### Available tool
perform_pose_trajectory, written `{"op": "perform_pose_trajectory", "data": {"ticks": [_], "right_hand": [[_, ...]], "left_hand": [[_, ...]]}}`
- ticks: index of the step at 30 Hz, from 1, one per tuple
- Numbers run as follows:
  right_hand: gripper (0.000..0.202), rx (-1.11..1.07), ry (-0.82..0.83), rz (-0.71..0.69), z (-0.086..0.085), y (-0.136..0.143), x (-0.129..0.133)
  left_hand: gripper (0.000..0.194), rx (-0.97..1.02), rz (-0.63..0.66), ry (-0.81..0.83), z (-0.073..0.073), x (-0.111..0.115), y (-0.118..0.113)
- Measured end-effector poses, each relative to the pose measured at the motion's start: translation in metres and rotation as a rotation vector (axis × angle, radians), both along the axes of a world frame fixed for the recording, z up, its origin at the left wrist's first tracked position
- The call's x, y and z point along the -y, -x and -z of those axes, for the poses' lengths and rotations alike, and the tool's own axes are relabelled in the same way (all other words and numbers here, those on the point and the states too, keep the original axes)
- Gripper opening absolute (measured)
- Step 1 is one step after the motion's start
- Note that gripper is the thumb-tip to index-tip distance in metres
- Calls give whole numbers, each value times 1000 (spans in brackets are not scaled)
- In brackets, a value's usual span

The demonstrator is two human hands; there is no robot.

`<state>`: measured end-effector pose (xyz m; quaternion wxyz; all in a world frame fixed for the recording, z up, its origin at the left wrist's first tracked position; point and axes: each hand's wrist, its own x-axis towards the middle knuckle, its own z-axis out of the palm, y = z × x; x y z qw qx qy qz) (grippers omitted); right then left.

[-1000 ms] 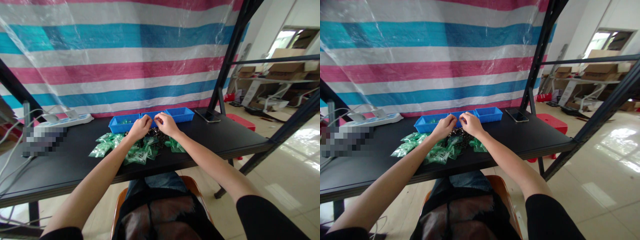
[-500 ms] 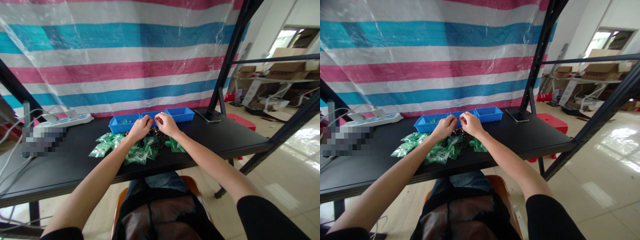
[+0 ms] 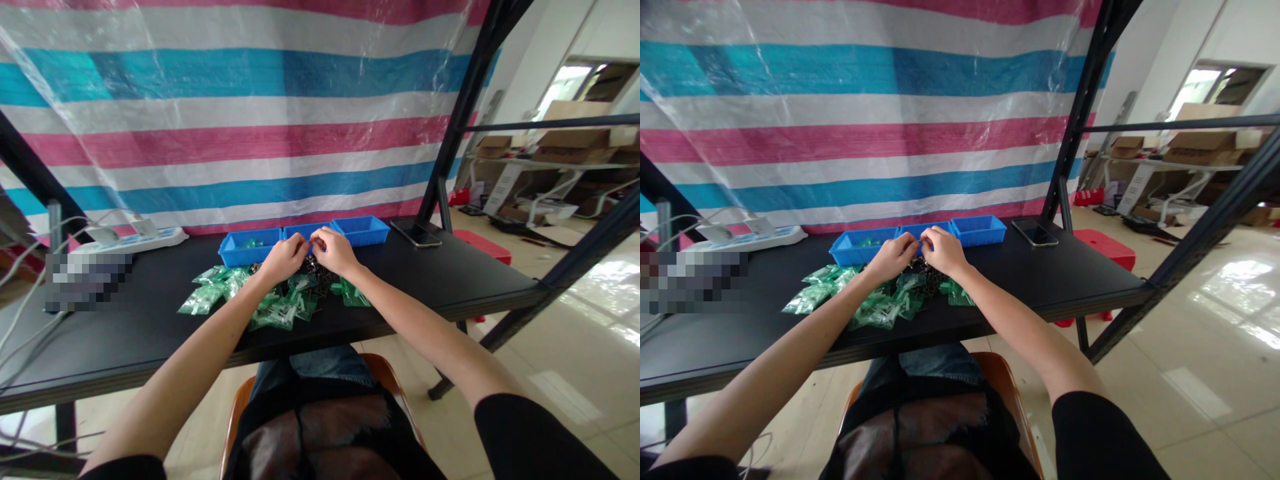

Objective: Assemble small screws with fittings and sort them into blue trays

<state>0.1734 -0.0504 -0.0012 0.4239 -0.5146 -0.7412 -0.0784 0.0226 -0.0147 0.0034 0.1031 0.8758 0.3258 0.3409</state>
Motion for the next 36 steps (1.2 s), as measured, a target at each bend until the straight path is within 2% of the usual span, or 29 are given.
{"op": "perform_pose_trajectory", "data": {"ticks": [11, 36], "right_hand": [[12, 46, 36, 67, 1, 1, 2], [14, 104, -31, 86, 1, 3, 5]], "left_hand": [[19, -19, 9, 32, 1, 1, 0], [24, -23, 13, -6, 0, 1, 1]]}}
